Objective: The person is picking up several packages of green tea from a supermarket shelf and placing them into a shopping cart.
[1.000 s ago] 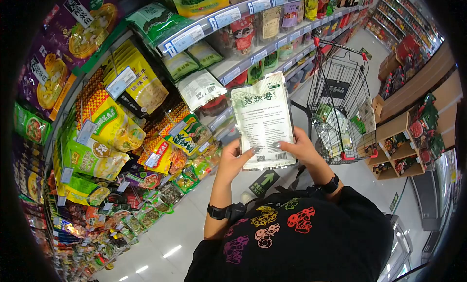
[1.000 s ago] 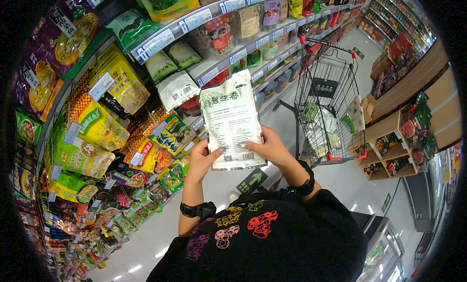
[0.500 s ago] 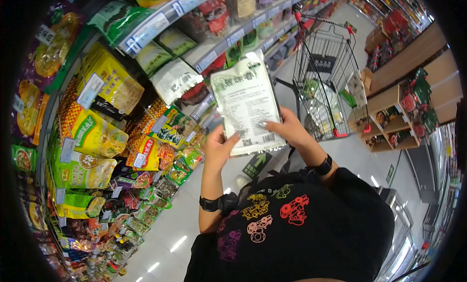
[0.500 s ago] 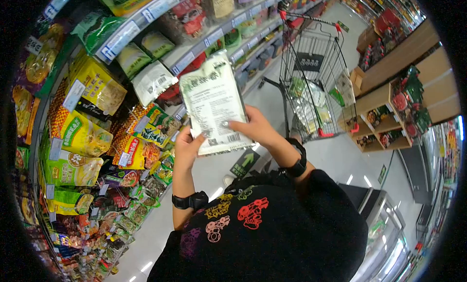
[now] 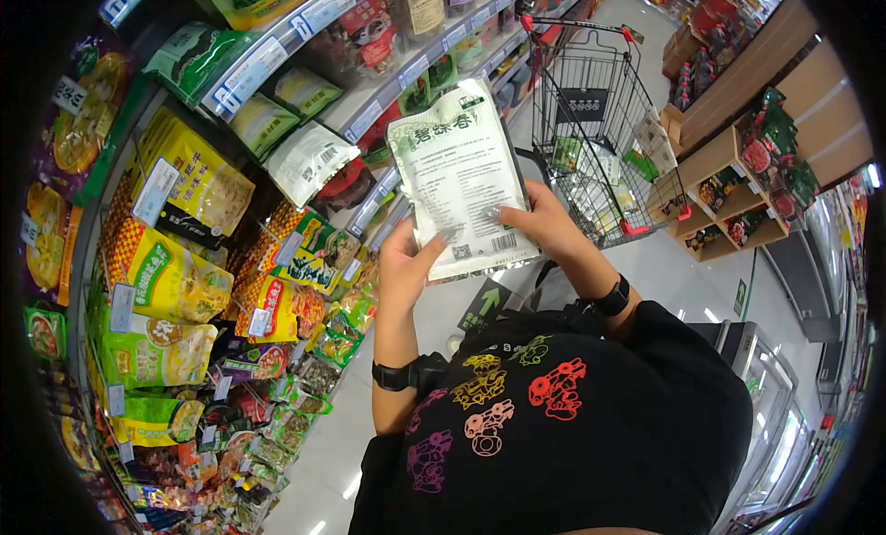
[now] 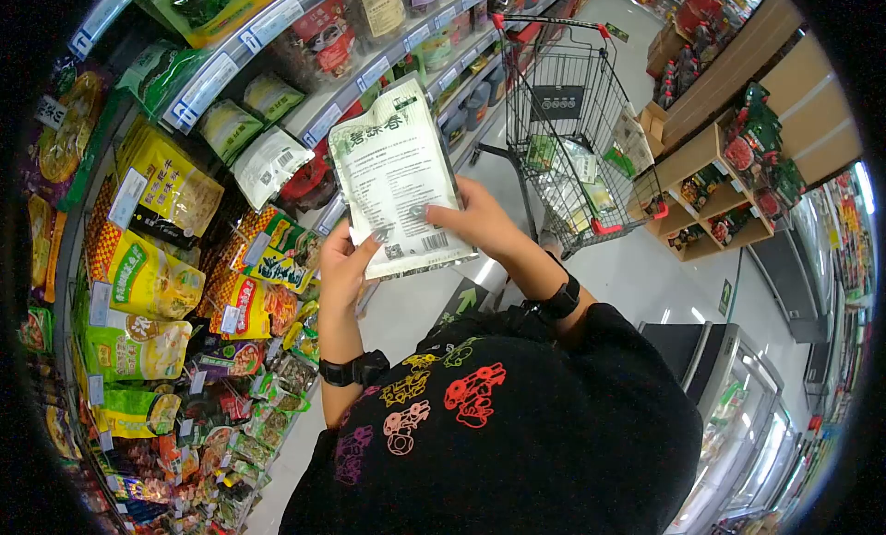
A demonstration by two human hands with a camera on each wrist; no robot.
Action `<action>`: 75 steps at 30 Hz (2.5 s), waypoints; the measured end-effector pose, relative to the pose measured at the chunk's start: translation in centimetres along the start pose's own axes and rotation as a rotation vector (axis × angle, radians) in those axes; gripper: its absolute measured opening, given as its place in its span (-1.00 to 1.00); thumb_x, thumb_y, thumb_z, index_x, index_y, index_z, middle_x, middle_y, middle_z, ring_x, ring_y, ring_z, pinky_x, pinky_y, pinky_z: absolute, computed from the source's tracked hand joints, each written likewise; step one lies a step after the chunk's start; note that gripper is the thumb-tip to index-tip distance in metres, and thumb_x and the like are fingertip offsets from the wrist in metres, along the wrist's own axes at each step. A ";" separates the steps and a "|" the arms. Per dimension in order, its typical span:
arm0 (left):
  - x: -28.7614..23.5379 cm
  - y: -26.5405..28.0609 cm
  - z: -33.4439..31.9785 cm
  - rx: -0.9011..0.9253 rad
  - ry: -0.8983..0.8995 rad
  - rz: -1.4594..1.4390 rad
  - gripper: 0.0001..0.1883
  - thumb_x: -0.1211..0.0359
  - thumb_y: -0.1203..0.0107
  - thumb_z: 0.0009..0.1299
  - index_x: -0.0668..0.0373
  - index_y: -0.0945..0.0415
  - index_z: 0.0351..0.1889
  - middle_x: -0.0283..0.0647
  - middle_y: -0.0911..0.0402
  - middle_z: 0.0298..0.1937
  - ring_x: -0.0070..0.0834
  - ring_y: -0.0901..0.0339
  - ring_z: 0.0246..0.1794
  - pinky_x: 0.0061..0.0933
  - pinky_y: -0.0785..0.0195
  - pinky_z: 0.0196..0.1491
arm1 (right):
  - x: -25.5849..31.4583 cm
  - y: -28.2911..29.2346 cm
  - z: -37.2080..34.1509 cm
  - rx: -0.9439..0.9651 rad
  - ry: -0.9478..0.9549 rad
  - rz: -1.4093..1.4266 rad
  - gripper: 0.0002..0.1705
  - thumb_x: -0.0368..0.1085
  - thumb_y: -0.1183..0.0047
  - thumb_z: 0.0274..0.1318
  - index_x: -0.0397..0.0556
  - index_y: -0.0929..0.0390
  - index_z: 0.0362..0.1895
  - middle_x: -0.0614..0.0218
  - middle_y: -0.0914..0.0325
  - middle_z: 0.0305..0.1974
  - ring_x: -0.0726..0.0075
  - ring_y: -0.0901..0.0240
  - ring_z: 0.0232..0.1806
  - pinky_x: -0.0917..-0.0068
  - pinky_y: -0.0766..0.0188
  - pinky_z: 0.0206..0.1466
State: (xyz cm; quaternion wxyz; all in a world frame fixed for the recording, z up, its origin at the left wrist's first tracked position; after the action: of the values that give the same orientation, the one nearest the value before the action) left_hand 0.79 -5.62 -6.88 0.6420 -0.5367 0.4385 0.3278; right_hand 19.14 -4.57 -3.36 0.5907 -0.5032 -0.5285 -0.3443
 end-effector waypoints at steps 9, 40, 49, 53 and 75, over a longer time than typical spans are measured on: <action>1.0 -0.4 -0.5 0.062 0.048 0.079 -0.76 0.50 -0.01 0.13 0.33 -0.38 -0.21 -0.27 -0.48 -0.31 -0.64 -0.41 -0.37 -0.64 -0.28 -0.32 | -0.6 0.3 -2.3 -0.113 -0.030 0.014 -0.63 -0.39 0.02 -0.12 -0.27 -0.31 -0.15 0.27 -0.42 -0.27 0.51 -0.36 -0.30 0.57 -0.30 -0.20; 6.5 -1.0 -2.9 -0.101 0.040 0.110 -0.76 0.49 -0.01 0.14 0.35 -0.38 -0.22 -0.29 -0.48 -0.32 -0.69 -0.40 -0.38 -0.66 -0.29 -0.33 | -8.3 3.0 -1.0 -0.007 -0.228 0.355 -0.63 -0.37 0.07 -0.12 -0.33 -0.28 -0.17 0.16 -0.43 -0.29 0.42 -0.44 -0.38 0.56 -0.40 -0.33; 11.2 1.4 -4.0 -0.030 0.041 0.135 -0.85 0.47 0.00 0.16 0.30 -0.38 -0.31 -0.32 -0.48 -0.42 -0.72 -0.38 -0.54 -0.72 -0.22 -0.56 | -14.9 3.8 -3.0 -0.117 -0.236 0.376 -0.65 -0.34 0.04 -0.12 -0.29 -0.30 -0.21 0.21 -0.45 -0.37 0.47 -0.44 -0.46 0.59 -0.41 -0.40; 10.7 2.4 -5.3 -0.014 0.153 0.160 -0.80 0.51 0.00 0.14 0.34 -0.38 -0.26 -0.30 -0.48 -0.40 -0.70 -0.38 -0.46 -0.70 -0.25 -0.42 | -14.9 3.1 -3.8 -0.089 -0.231 0.332 -0.66 -0.34 0.05 -0.10 -0.31 -0.31 -0.21 0.22 -0.46 -0.37 0.46 -0.44 -0.47 0.59 -0.41 -0.39; 3.4 5.7 -11.4 -0.109 -0.036 0.013 -0.40 0.61 0.15 0.18 0.23 0.15 0.17 -0.07 -0.44 -0.22 -0.51 -0.44 -0.34 -0.56 -0.36 -0.38 | -9.7 -5.1 -1.2 0.220 -0.185 0.175 -0.43 -0.44 0.06 -0.12 -0.17 -0.09 0.06 0.27 -0.32 -0.11 0.42 -0.33 -0.15 0.53 -0.32 -0.14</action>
State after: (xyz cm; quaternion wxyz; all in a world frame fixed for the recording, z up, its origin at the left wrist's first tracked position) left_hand -5.28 -15.76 -12.76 0.6175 -0.5623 0.4117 0.3649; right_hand 12.74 -8.21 -11.52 0.6188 -0.5092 -0.5692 -0.1838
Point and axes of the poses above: each hand's wrist, its own z-axis towards the middle knuckle, its own y-axis out of the back of the hand, x = y × z, the point moved 2 cm from there along z, towards the middle knuckle
